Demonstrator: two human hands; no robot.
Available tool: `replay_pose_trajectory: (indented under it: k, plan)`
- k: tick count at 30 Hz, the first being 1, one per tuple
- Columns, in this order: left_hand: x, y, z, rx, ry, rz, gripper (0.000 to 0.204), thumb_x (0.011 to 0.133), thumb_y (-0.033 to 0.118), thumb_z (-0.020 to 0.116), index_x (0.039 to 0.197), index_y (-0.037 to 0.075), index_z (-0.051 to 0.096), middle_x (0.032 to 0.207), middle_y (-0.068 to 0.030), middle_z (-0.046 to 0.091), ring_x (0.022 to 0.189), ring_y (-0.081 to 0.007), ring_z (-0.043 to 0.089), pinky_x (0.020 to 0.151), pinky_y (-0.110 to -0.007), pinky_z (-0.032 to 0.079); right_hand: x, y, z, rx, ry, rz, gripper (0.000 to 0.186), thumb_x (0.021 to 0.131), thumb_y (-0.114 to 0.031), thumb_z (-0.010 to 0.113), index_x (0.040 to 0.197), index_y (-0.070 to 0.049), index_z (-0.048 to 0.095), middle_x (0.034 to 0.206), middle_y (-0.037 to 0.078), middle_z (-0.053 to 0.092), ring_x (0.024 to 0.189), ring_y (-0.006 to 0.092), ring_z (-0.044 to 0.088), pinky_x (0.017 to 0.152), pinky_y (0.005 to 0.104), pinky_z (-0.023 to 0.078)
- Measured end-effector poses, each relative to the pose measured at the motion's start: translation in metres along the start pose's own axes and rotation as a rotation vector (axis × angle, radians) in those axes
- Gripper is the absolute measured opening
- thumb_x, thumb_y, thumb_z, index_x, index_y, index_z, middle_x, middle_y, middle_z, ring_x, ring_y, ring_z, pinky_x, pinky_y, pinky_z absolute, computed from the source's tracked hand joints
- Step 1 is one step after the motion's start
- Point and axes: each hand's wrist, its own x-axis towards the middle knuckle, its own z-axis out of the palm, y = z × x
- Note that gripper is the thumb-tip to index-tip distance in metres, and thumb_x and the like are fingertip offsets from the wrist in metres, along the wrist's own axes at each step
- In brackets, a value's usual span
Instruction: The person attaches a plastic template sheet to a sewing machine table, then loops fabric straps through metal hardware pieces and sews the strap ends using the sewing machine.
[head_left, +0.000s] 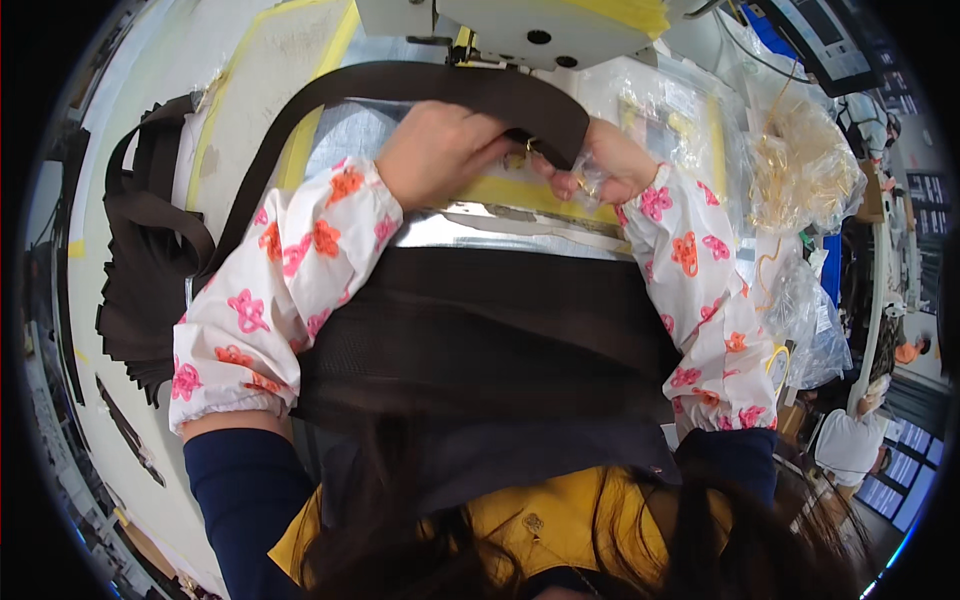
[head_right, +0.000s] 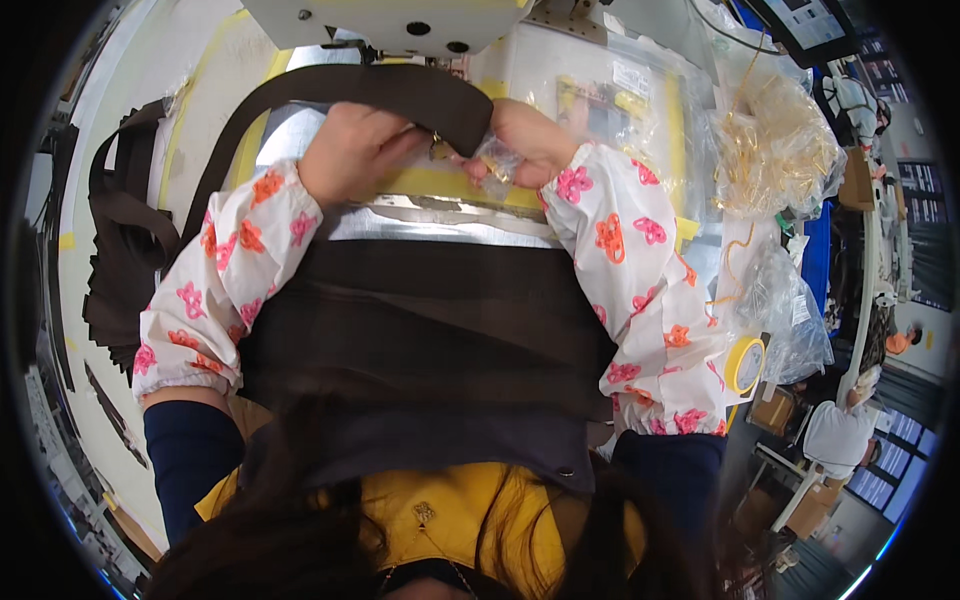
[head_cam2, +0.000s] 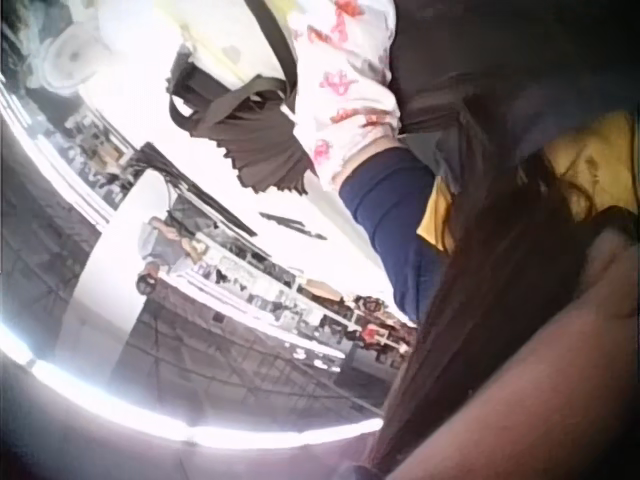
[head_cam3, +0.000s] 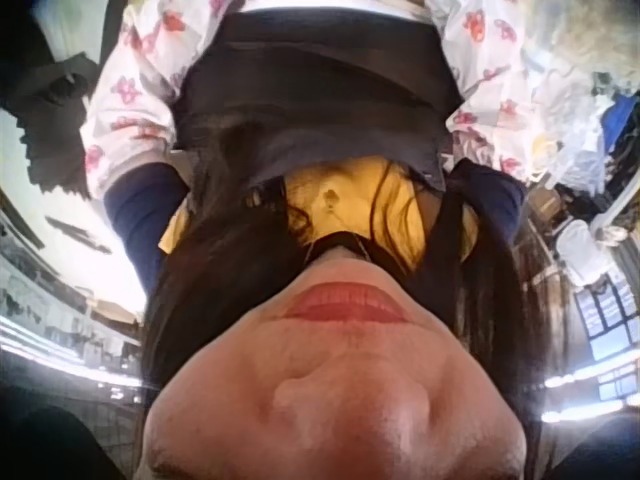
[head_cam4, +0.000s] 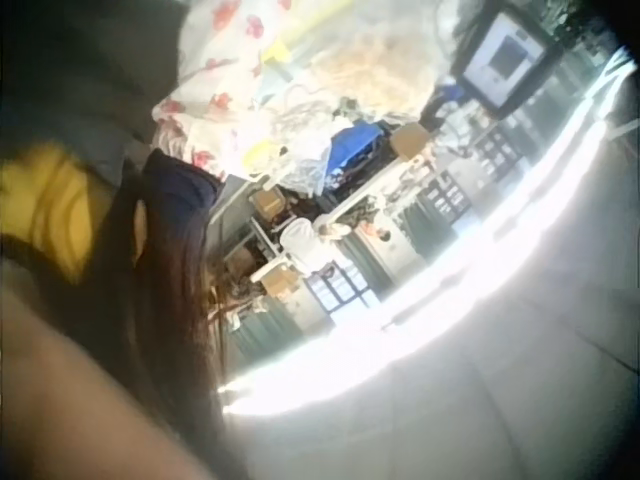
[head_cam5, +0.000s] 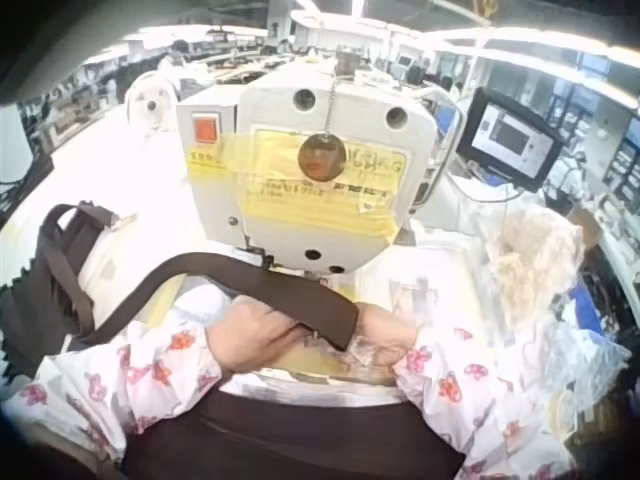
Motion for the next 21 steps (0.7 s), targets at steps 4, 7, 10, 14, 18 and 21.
replay_pose_trajectory:
  k: [4, 7, 10, 14, 18, 21]
  plan:
    - [0.006, -0.004, 0.000, 0.296, -0.079, 0.065, 0.017, 0.072, 0.015, 0.056, 0.087, 0.009, 0.060, 0.063, -0.0078, 0.057, 0.058, -0.0238, 0.058, 0.049, -0.033, 0.047, 0.000, -0.003, -0.009, 0.209, 0.013, -0.015, 0.026, 0.088, -0.017, 0.038, 0.098, 0.002, 0.051, 0.077, 0.013, 0.057, 0.052, 0.0189, 0.052, 0.051, 0.0329, 0.045]
    - [0.008, -0.010, 0.012, 0.404, -0.124, 0.122, 0.018, 0.070, 0.012, 0.055, 0.087, 0.010, 0.059, 0.070, -0.0062, 0.058, 0.060, -0.0214, 0.059, 0.050, -0.032, 0.048, -0.004, 0.003, -0.010, 0.001, 0.174, -0.423, 0.036, 0.083, -0.019, 0.048, 0.111, 0.003, 0.046, 0.096, 0.013, 0.055, 0.080, 0.0221, 0.055, 0.065, 0.0335, 0.047]
    - [0.011, -0.008, 0.016, 0.457, -0.171, 0.115, 0.017, 0.069, 0.011, 0.055, 0.086, 0.010, 0.058, 0.075, -0.0055, 0.059, 0.063, -0.0214, 0.060, 0.052, -0.031, 0.049, -0.006, 0.019, -0.007, -0.983, 0.620, -0.792, 0.054, 0.073, -0.028, 0.064, 0.112, 0.004, 0.044, 0.099, 0.015, 0.055, 0.090, 0.0221, 0.055, 0.069, 0.0335, 0.046]
    - [0.011, -0.002, 0.018, 0.500, -0.198, 0.082, 0.018, 0.070, 0.011, 0.054, 0.088, 0.010, 0.058, 0.083, -0.0056, 0.059, 0.073, -0.0213, 0.060, 0.057, -0.031, 0.050, -0.003, 0.015, -0.007, -1.196, 0.751, -0.574, 0.065, 0.060, -0.037, 0.074, 0.109, -0.001, 0.050, 0.093, 0.014, 0.059, 0.085, 0.0257, 0.059, 0.073, 0.0330, 0.046]
    - [0.011, -0.009, 0.023, 0.466, -0.151, 0.155, 0.022, 0.072, 0.013, 0.054, 0.093, 0.010, 0.059, 0.090, -0.0061, 0.058, 0.081, -0.0216, 0.059, 0.061, -0.029, 0.050, 0.004, 0.011, -0.032, -1.238, 0.709, -0.698, 0.058, 0.059, -0.037, 0.075, 0.104, -0.006, 0.055, 0.088, 0.011, 0.060, 0.079, 0.0276, 0.060, 0.071, 0.0333, 0.047]
    - [0.005, -0.017, 0.022, 0.457, -0.207, 0.153, 0.024, 0.076, 0.018, 0.053, 0.098, 0.010, 0.059, 0.093, -0.0053, 0.057, 0.085, -0.0222, 0.058, 0.064, -0.029, 0.050, 0.003, 0.011, -0.031, -1.187, 0.686, -0.745, 0.051, 0.062, -0.036, 0.073, 0.102, -0.008, 0.058, 0.091, 0.011, 0.060, 0.080, 0.0276, 0.060, 0.069, 0.0333, 0.047]
